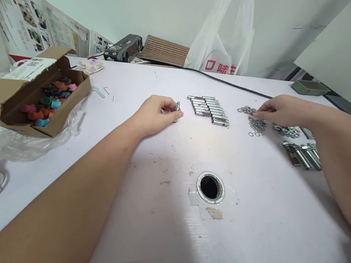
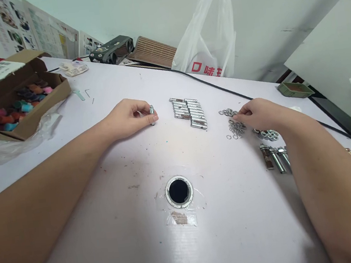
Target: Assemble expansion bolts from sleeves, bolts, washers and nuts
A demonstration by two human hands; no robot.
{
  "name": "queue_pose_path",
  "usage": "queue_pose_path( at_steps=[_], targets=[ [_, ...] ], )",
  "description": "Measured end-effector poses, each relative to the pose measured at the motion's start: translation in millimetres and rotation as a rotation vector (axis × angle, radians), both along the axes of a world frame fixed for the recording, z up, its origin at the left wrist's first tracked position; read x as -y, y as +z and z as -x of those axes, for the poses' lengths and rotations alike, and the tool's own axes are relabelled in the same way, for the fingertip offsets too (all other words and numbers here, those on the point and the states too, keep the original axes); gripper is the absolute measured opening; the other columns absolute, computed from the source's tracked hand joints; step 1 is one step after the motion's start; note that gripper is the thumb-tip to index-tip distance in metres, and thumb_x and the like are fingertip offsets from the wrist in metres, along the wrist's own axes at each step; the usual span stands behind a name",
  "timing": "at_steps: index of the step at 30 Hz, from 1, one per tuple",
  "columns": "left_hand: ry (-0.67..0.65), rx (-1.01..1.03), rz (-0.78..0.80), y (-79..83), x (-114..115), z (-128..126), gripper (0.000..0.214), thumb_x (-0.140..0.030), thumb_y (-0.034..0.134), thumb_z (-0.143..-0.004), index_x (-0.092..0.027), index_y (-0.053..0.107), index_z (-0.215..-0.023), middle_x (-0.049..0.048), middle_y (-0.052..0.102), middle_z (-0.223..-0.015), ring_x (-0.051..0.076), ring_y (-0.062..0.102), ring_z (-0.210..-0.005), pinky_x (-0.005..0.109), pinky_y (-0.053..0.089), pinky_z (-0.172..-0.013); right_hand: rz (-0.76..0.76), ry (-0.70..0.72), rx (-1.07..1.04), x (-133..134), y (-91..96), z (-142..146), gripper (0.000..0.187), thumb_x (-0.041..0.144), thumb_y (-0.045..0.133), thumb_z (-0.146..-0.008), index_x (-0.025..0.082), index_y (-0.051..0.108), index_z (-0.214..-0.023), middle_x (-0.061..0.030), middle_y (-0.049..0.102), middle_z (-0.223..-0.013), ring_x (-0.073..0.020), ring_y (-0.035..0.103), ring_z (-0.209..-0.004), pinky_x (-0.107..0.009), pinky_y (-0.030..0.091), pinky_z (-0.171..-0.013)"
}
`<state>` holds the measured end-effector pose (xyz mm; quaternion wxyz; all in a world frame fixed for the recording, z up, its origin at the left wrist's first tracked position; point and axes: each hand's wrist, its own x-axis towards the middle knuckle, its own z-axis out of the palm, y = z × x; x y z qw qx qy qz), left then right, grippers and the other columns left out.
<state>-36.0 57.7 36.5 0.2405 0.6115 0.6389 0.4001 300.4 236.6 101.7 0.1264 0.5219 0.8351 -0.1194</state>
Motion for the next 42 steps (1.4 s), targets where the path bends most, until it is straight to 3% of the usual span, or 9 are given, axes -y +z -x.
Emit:
queue_pose_path(
  at_steps=[7, 14, 19, 23, 29, 34, 38, 42],
  targets=[
    [0.013, -0.026, 0.021, 2.4, 1, -2, 0.027, -0.043, 0.076, -0.088, -0.016, 0.077, -0.085, 0.0048, 0.076, -0.088, 0.016, 0.062, -0.080, 0.035, 0.052, -0.086, 0.092, -0.011, 0.045, -11, -0.4, -13, 0.033, 0.054, 0.066, -0.095, 0.023, 0.075, -0.102, -0.0134, 0.077, -0.111, -0.0338, 0.067, -0.103, -0.049, 0.050, -0.091],
    [0.011, -0.044, 0.014, 0.2, 1, -2, 0.028, -0.044, 0.075, -0.089, -0.017, 0.074, -0.085, 0.0059, 0.077, -0.091, 0.017, 0.063, -0.082, 0.035, 0.051, -0.085, 0.072, 0.034, -0.022, -12, -6.2, -14, 0.037, 0.057, 0.061, -0.100, 0.022, 0.074, -0.101, -0.0136, 0.075, -0.105, -0.0306, 0.065, -0.095, -0.047, 0.048, -0.090],
    [0.027, -0.023, 0.019, 0.8, 1, -3, 0.026, -0.042, 0.076, -0.089, -0.017, 0.073, -0.085, 0.0040, 0.075, -0.087, 0.016, 0.062, -0.079, 0.033, 0.051, -0.084, 0.014, -0.149, -0.007, -24, -20.6, -3, 0.030, 0.048, 0.066, -0.099, 0.021, 0.077, -0.106, -0.0097, 0.076, -0.102, -0.0267, 0.066, -0.091, -0.043, 0.050, -0.083],
    [0.032, -0.026, 0.013, 1.4, 2, -4, 0.023, -0.038, 0.076, -0.089, -0.017, 0.073, -0.084, 0.0027, 0.073, -0.084, 0.015, 0.060, -0.078, 0.032, 0.051, -0.084, 0.020, -0.150, 0.008, -29, -25.8, 0, 0.025, 0.043, 0.066, -0.104, 0.021, 0.078, -0.104, -0.0064, 0.076, -0.101, -0.0230, 0.064, -0.091, -0.039, 0.049, -0.086],
    [0.042, -0.029, 0.012, 1.8, 1, -5, 0.022, -0.037, 0.077, -0.088, -0.017, 0.072, -0.083, 0.0016, 0.071, -0.081, 0.014, 0.059, -0.076, 0.031, 0.050, -0.081, 0.101, -0.154, -0.086, -23, -14.0, -11, 0.023, 0.043, 0.065, -0.106, 0.023, 0.077, -0.102, -0.0079, 0.078, -0.105, -0.0205, 0.065, -0.093, -0.038, 0.047, -0.088],
    [0.025, -0.044, -0.018, -2.3, -1, -2, 0.023, -0.040, 0.076, -0.088, -0.017, 0.072, -0.083, 0.0036, 0.075, -0.086, 0.017, 0.063, -0.081, 0.034, 0.050, -0.083, 0.112, -0.067, -0.138, -2, 0.7, -6, 0.016, 0.041, 0.068, -0.101, 0.028, 0.077, -0.098, -0.0067, 0.075, -0.101, -0.0178, 0.058, -0.087, -0.040, 0.044, -0.087],
    [0.020, -0.052, -0.015, -4.3, -2, -1, 0.023, -0.040, 0.076, -0.087, -0.017, 0.073, -0.085, 0.0050, 0.077, -0.089, 0.018, 0.065, -0.083, 0.035, 0.050, -0.083, 0.097, -0.101, -0.053, 7, 1.5, 6, 0.015, 0.031, 0.067, -0.098, 0.028, 0.080, -0.102, -0.0086, 0.078, -0.114, -0.0206, 0.064, -0.099, -0.041, 0.048, -0.095],
    [0.019, -0.040, -0.010, -3.3, -2, -3, 0.022, -0.039, 0.076, -0.087, -0.017, 0.072, -0.085, 0.0051, 0.077, -0.090, 0.018, 0.064, -0.083, 0.035, 0.050, -0.083, 0.123, -0.104, -0.053, 6, -1.4, 10, 0.019, 0.034, 0.066, -0.098, 0.025, 0.081, -0.105, -0.0106, 0.078, -0.112, -0.0221, 0.064, -0.098, -0.041, 0.049, -0.094]
  ],
)
